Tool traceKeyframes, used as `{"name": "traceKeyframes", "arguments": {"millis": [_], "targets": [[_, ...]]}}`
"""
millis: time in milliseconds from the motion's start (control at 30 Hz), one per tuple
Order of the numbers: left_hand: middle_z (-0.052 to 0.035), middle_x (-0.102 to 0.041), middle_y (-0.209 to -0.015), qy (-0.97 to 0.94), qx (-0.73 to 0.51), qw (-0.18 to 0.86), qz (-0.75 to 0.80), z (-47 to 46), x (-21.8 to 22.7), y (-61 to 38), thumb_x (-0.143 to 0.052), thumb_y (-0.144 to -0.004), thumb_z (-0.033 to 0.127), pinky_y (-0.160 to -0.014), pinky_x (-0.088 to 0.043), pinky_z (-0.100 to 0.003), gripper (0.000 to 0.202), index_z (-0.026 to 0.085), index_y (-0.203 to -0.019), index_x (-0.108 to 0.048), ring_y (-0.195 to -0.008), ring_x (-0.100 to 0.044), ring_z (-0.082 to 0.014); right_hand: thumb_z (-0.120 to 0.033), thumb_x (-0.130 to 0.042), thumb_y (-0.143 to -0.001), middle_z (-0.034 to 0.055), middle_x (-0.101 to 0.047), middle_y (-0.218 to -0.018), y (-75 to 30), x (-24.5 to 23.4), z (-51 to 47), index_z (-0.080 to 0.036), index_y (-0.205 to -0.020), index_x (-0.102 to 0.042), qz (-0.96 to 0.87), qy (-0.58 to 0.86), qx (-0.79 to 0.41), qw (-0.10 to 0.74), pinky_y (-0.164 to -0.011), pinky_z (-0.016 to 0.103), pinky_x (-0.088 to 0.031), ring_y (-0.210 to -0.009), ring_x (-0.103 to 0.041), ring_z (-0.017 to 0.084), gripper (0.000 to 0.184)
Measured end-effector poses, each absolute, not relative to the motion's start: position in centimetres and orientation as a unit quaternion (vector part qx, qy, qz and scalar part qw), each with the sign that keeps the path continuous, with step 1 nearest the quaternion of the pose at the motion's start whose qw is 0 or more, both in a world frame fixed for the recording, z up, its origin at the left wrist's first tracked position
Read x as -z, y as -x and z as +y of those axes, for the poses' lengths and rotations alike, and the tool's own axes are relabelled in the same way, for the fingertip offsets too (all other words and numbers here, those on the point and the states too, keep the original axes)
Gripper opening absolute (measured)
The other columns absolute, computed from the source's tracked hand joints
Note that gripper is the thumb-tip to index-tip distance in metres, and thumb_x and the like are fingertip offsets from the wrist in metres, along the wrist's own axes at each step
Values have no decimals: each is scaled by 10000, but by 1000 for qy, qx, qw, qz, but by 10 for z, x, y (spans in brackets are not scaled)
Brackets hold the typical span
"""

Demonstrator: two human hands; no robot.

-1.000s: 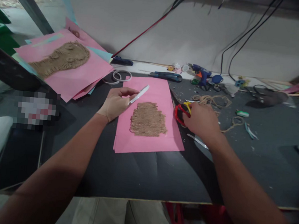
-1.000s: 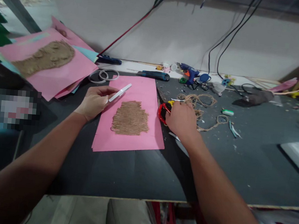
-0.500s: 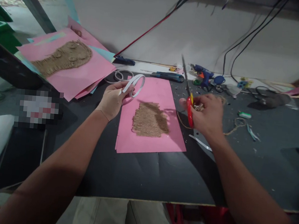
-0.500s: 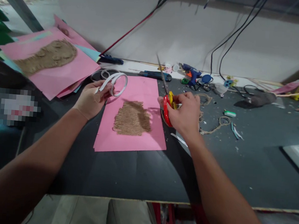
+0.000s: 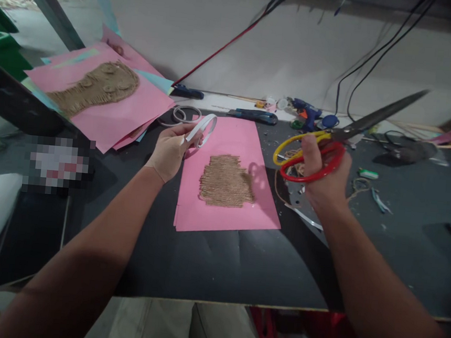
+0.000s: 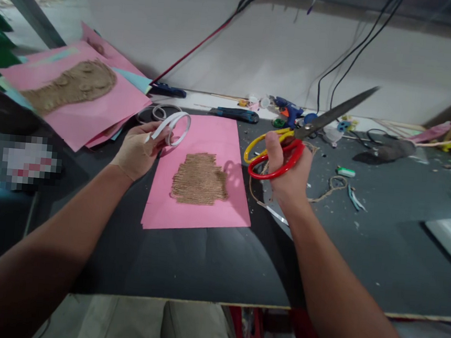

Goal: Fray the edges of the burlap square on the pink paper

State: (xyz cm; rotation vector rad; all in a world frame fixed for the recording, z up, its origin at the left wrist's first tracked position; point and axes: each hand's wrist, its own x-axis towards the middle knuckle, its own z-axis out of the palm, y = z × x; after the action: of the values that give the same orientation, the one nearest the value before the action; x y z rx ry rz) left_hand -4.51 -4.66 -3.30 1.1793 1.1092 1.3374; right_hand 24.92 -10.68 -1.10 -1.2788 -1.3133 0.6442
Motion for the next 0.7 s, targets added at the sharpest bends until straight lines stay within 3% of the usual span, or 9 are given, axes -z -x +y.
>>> {"name": "traceKeyframes", "arguments": {"millis": [133, 333, 500, 700], "targets": [[-19, -663, -770, -487, -544, 514, 450, -47, 32, 45, -809, -758, 363, -539, -454, -210, 238, 189, -912, -757, -690, -621, -121, -539, -687, -932, 38, -590, -911, -244, 1, -107, -294, -910, -597, -526, 515, -308, 602, -683, 371, -470, -798, -576, 210, 262], [-12, -679, -790, -516, -528, 518, 431, -45, 38, 46, -842, -738, 338, -565, -472, -222, 221, 201, -906, -799, -647, -564, -97, -724, -644, -902, -34, -446, -728, -230, 2, -114, -222, -947, -606, -499, 424, -634, 411, -462, 286, -328, -516, -324, 92, 505], [-19, -694, -810, -526, -523, 518, 426, -43, 43, 46, -854, -727, 352, -617, -502, -237, 256, 199, -925, -803, -668, -581, -102, -834, -630, -846, -55, -412, -695, -216, 9, -129, -215, -1013, -613, -499, 337, -729, 326, -357, 236, -269, -472, -271, 71, 642], [-24, -670, -781, -509, -524, 511, 452, -47, 34, 44, -817, -733, 353, -536, -467, -227, 198, 206, -861, -788, -616, -529, -100, -983, -588, -695, -56, -408, -721, -219, 4, -134, -223, -976, -586, -479, 293, -778, 281, -309, 195, -249, -474, -269, 59, 811]]}}
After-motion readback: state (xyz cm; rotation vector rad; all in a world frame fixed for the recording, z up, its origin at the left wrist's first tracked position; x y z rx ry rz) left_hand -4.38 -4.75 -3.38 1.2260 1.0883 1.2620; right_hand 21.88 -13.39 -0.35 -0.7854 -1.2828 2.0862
